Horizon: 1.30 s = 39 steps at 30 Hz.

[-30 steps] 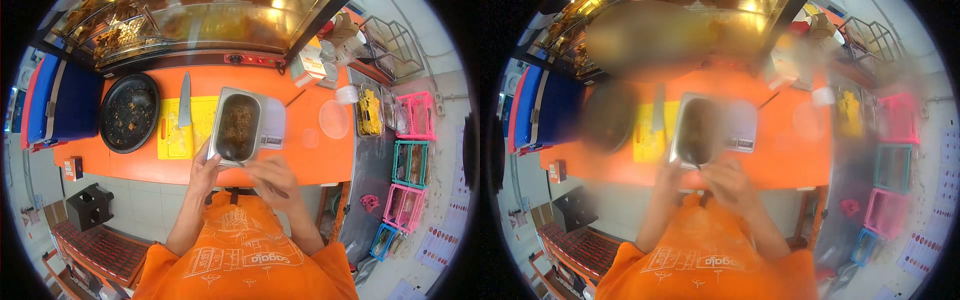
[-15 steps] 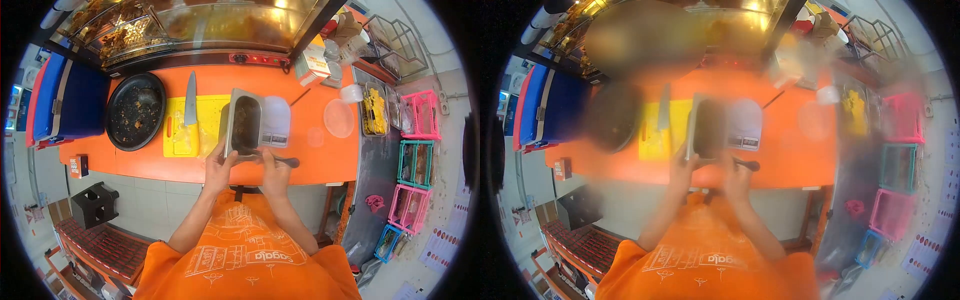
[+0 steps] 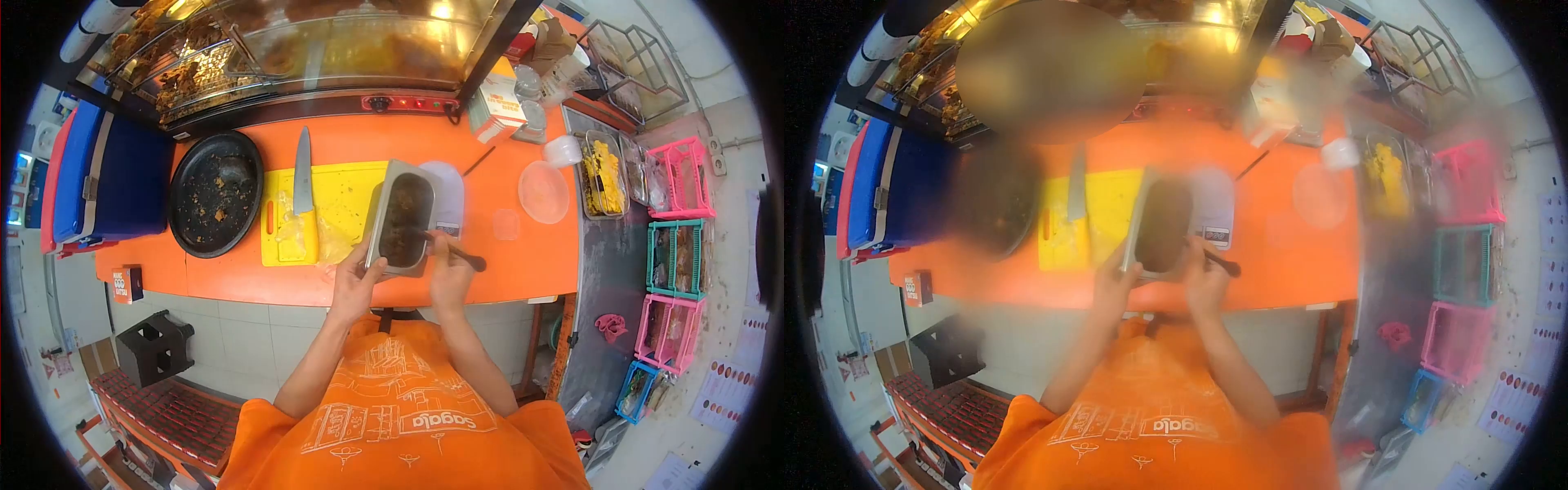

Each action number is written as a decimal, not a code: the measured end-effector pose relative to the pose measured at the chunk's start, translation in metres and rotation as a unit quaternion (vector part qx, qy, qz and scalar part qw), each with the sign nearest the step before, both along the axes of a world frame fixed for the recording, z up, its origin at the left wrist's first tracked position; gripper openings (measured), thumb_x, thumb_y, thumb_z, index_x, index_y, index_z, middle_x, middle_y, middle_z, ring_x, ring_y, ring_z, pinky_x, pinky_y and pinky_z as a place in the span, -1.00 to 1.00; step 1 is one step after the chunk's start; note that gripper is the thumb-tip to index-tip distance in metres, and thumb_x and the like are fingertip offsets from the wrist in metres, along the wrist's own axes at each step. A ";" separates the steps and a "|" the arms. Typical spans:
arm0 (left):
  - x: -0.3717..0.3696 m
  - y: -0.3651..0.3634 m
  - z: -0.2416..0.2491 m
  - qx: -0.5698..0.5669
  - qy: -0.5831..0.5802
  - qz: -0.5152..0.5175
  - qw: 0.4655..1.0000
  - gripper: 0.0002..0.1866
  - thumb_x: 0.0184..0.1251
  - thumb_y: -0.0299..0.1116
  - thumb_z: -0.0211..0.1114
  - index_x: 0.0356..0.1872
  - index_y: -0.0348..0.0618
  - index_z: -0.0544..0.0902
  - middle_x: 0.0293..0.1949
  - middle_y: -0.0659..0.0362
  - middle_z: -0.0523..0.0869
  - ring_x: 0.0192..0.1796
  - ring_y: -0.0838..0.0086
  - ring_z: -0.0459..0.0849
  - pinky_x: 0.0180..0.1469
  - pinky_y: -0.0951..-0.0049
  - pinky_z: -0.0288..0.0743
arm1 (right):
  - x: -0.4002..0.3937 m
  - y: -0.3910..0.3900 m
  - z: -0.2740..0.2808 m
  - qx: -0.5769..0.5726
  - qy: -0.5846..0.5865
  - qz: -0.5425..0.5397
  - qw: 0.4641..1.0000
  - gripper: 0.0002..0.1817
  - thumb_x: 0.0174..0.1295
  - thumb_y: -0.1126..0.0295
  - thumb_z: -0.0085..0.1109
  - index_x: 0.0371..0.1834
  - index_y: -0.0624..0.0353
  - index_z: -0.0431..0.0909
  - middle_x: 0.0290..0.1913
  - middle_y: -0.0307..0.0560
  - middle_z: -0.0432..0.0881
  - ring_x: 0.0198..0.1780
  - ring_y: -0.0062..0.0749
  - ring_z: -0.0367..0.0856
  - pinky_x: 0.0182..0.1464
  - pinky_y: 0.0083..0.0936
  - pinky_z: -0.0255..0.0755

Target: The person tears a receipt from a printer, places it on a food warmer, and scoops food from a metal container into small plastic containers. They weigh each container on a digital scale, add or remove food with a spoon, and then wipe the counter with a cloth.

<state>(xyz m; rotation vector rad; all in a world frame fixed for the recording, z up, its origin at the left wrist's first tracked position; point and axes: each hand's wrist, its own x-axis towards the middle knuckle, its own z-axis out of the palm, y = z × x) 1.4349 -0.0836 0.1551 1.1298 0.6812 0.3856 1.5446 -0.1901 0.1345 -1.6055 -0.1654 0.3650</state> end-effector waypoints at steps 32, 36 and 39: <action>0.003 0.006 -0.008 -0.064 -0.009 0.029 0.997 -0.48 0.37 -0.53 0.13 0.34 -0.26 0.29 0.18 0.13 0.49 0.10 0.46 0.54 0.01 0.39 0.65 | 0.034 -0.022 -0.031 0.181 0.142 -0.029 0.973 -0.87 0.33 0.41 0.12 -0.17 0.25 0.53 -0.20 -0.12 0.61 -0.27 -0.51 0.54 -0.22 -0.54 0.46; 0.005 0.006 -0.019 -0.084 -0.034 0.035 0.995 -0.48 0.38 -0.54 0.11 0.35 -0.24 0.27 0.17 0.13 0.50 0.10 0.44 0.56 0.01 0.40 0.65 | 0.039 -0.018 -0.024 0.263 0.239 -0.077 0.932 -0.81 0.34 0.38 0.10 -0.15 0.29 0.53 -0.23 -0.11 0.60 -0.29 -0.50 0.53 -0.23 -0.56 0.44; 0.008 0.006 -0.025 -0.137 -0.059 0.061 0.987 -0.48 0.39 -0.53 0.08 0.36 -0.22 0.25 0.17 0.12 0.50 0.08 0.43 0.59 -0.01 0.42 0.65 | 0.051 -0.024 -0.026 0.277 0.260 -0.092 0.921 -0.78 0.36 0.35 0.08 -0.14 0.32 0.52 -0.24 -0.12 0.59 -0.30 -0.49 0.52 -0.22 -0.57 0.43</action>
